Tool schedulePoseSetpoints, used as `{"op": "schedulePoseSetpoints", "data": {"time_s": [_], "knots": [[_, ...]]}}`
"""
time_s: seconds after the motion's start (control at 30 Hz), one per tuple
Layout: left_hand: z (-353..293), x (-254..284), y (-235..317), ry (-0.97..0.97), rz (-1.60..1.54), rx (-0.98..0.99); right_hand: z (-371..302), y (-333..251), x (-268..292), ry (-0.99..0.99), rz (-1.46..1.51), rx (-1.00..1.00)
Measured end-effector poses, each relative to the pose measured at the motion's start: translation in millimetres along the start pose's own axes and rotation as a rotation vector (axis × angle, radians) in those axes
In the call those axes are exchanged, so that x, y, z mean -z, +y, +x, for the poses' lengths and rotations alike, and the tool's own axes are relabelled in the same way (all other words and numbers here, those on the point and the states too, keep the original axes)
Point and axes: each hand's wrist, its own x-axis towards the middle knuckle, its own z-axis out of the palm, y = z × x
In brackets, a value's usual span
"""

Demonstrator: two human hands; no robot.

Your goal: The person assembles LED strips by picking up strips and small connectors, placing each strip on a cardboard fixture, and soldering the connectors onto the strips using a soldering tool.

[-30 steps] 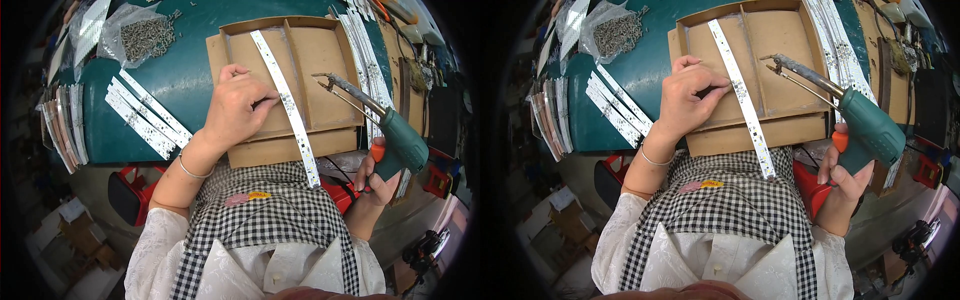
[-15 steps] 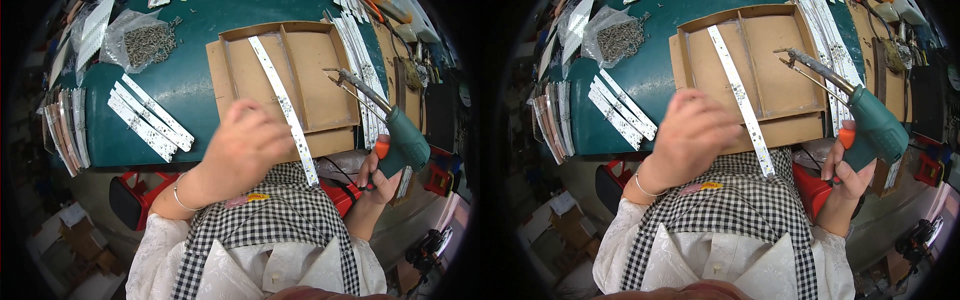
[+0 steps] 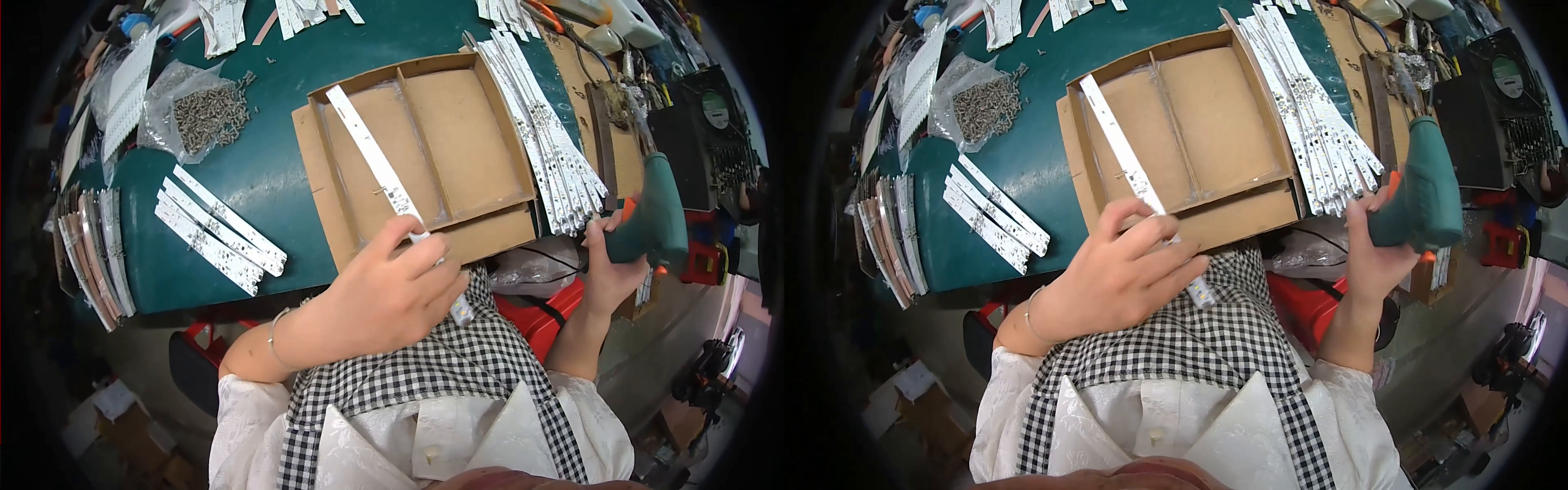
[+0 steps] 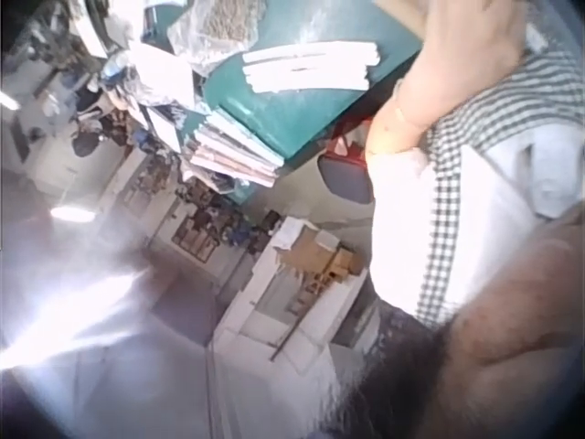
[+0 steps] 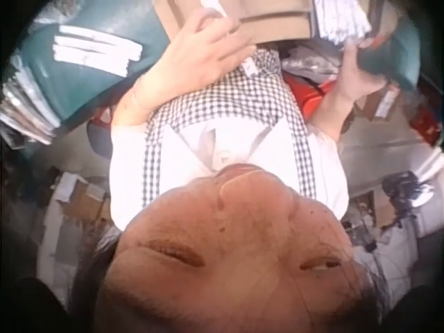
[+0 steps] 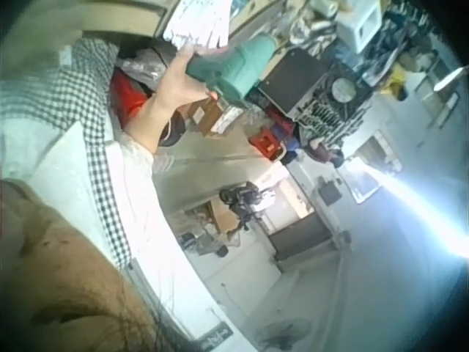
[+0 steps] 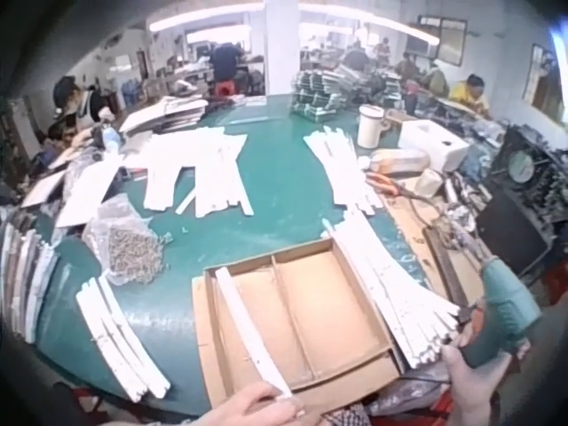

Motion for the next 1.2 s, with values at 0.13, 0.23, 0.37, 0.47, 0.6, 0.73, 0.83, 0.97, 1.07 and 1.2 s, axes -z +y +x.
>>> {"op": "schedulePoseSetpoints", "data": {"time_s": [0.13,0.23,0.37,0.47,0.6,0.73,0.83,0.97,1.07,1.2], "knots": [[-24.8,27.7,8.3,0.023,0.103,0.085,13.0,22.4,-1.8,0.052,-0.223,-0.049],[-47.8,40.3,6.9,-0.027,0.104,0.182,29.0,45.5,10.6,-0.058,-0.632,0.110],[-80.9,49.0,5.2,-0.039,0.213,0.283,38.7,36.1,1.3,-0.099,-0.726,0.192],[-107.9,55.6,2.8,0.030,0.262,0.396,40.7,28.4,-4.1,-0.158,-0.686,0.083],[-137.0,67.7,-7.6,0.081,0.331,0.517,45.3,37.8,-6.9,-0.208,-0.563,0.003],[-152.9,65.6,-30.0,0.056,0.378,0.577,47.5,39.8,-4.4,-0.218,-0.583,-0.090],[-155.4,63.2,-41.6,0.043,0.402,0.582,49.8,57.3,3.0,-0.209,-0.530,-0.071],[-158.6,60.2,-49.5,0.005,0.289,0.631,46.1,52.9,4.7,-0.174,-0.231,-0.065],[-162.5,61.0,-48.2,-0.042,0.240,0.663,39.5,37.1,9.7,-0.097,-0.016,-0.014],[-158.6,61.9,-39.5,-0.073,0.194,0.721,31.1,8.9,19.4,-0.133,0.110,-0.017]]}}
